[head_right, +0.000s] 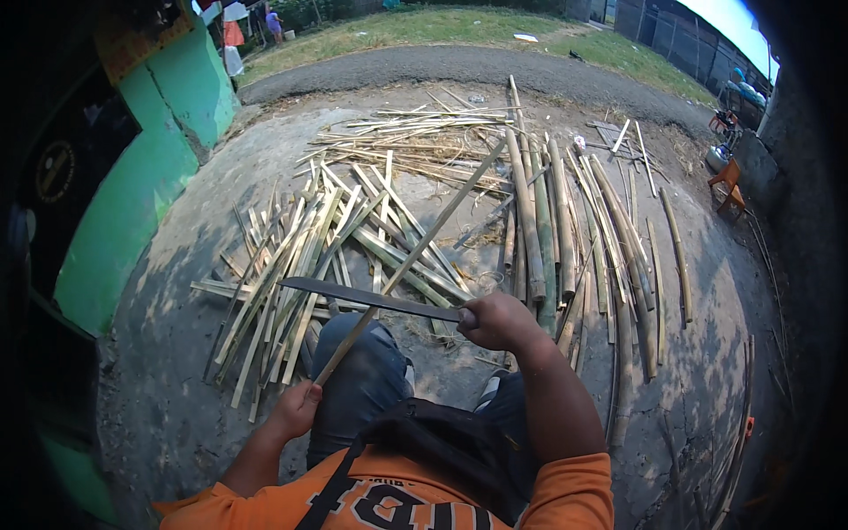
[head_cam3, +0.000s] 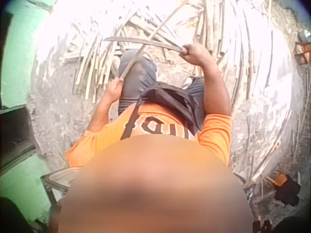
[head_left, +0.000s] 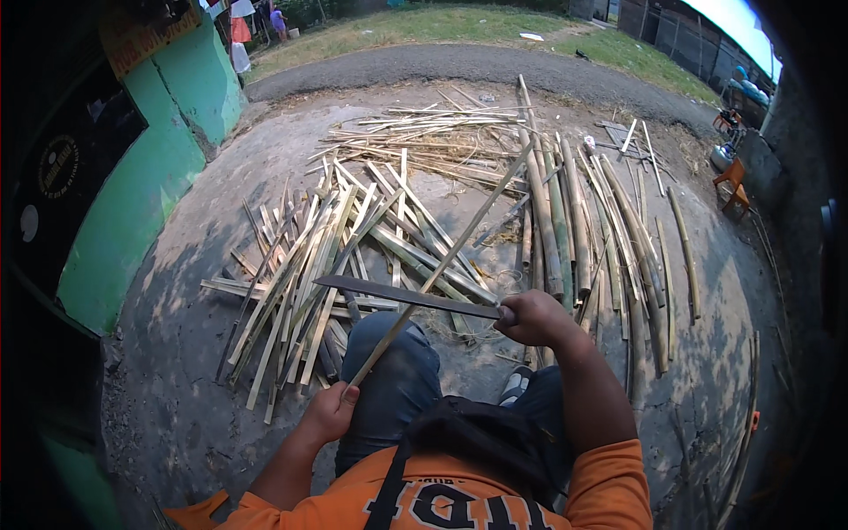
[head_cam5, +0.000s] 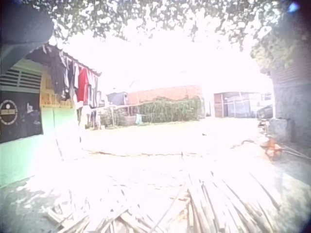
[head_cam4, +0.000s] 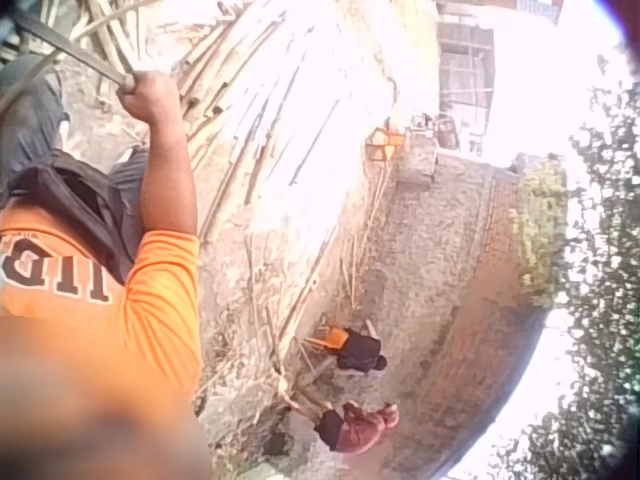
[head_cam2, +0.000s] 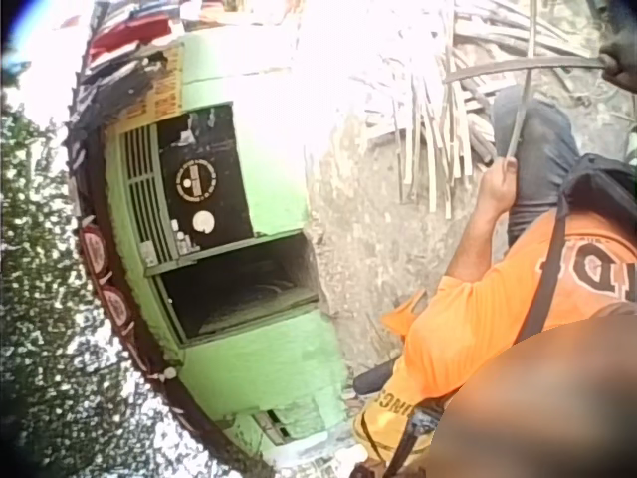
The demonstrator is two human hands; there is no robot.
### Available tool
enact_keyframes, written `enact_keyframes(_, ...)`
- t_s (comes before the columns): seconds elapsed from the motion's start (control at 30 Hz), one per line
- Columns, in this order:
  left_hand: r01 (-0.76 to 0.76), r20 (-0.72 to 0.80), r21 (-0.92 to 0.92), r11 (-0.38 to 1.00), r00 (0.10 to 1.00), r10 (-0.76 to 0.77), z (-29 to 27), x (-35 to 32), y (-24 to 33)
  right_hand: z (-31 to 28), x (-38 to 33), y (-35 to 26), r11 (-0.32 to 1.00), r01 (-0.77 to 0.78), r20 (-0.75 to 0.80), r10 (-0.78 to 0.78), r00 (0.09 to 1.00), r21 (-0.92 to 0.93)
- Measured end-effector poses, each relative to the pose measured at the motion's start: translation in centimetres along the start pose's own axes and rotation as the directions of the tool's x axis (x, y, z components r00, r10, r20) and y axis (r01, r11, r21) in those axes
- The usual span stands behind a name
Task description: The person strips thin outer layers from long bamboo slats using a machete while seated on the ground.
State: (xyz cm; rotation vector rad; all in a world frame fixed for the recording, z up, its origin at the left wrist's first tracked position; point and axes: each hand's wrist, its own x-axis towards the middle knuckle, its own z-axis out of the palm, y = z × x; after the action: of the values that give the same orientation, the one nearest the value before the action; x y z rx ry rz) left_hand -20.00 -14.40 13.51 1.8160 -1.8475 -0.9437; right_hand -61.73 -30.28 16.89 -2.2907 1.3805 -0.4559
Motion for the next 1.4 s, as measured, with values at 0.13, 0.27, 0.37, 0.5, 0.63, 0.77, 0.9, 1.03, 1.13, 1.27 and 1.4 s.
enact_keyframes(0.13,0.006,0.000,0.055,0.998,1.000,-0.006,0.0,-0.4,1.0,-0.4,0.3,1.5,0.995,-0.087,0.009,0.088,0.996,-0.048)
enact_keyframes(0.27,0.024,0.000,0.088,0.996,1.000,-0.024,-0.1,-0.2,1.6,-1.0,0.5,2.5,0.947,-0.304,0.024,0.303,0.953,0.107)
enact_keyframes(0.37,0.033,0.009,0.098,0.995,0.999,-0.034,-0.2,-0.2,1.8,-0.7,0.1,1.3,0.980,-0.189,0.043,0.187,0.981,0.063)
enact_keyframes(0.5,0.014,0.003,0.133,0.991,1.000,-0.014,0.0,-0.4,1.0,-0.4,0.9,0.7,0.988,-0.155,0.108,0.155,0.982,-0.014)
enact_keyframes(0.63,0.006,0.003,0.098,0.995,1.000,-0.007,-0.3,-0.2,2.0,-0.1,1.7,3.3,0.962,-0.271,0.066,0.272,0.960,-0.021)
enact_keyframes(0.77,0.042,0.035,0.069,0.997,0.998,-0.044,-0.4,0.1,1.8,0.3,1.5,3.6,0.941,-0.336,0.018,0.335,0.942,0.040)
enact_keyframes(0.9,0.036,0.018,0.093,0.995,0.999,-0.038,-0.2,-0.2,1.5,-0.3,0.8,1.7,0.973,-0.227,0.085,0.223,0.971,0.045)
enact_keyframes(1.03,-0.004,-0.005,0.088,0.996,1.000,0.005,0.2,-0.3,1.3,-1.4,0.2,0.5,0.979,-0.186,0.141,0.197,0.970,-0.084)
enact_keyframes(1.13,-0.056,-0.044,0.145,0.988,0.997,0.063,0.3,-0.3,1.4,-1.7,0.5,2.1,0.955,-0.295,0.161,0.297,0.941,-0.035)
enact_keyframes(1.27,-0.024,-0.023,0.125,0.992,0.999,0.027,0.2,0.0,1.4,-0.8,1.1,3.1,0.930,-0.366,0.021,0.365,0.931,0.034)
enact_keyframes(1.4,-0.020,-0.025,0.137,0.990,0.999,0.024,0.2,0.0,1.7,-0.4,0.9,2.0,0.953,-0.297,0.058,0.294,0.954,0.063)
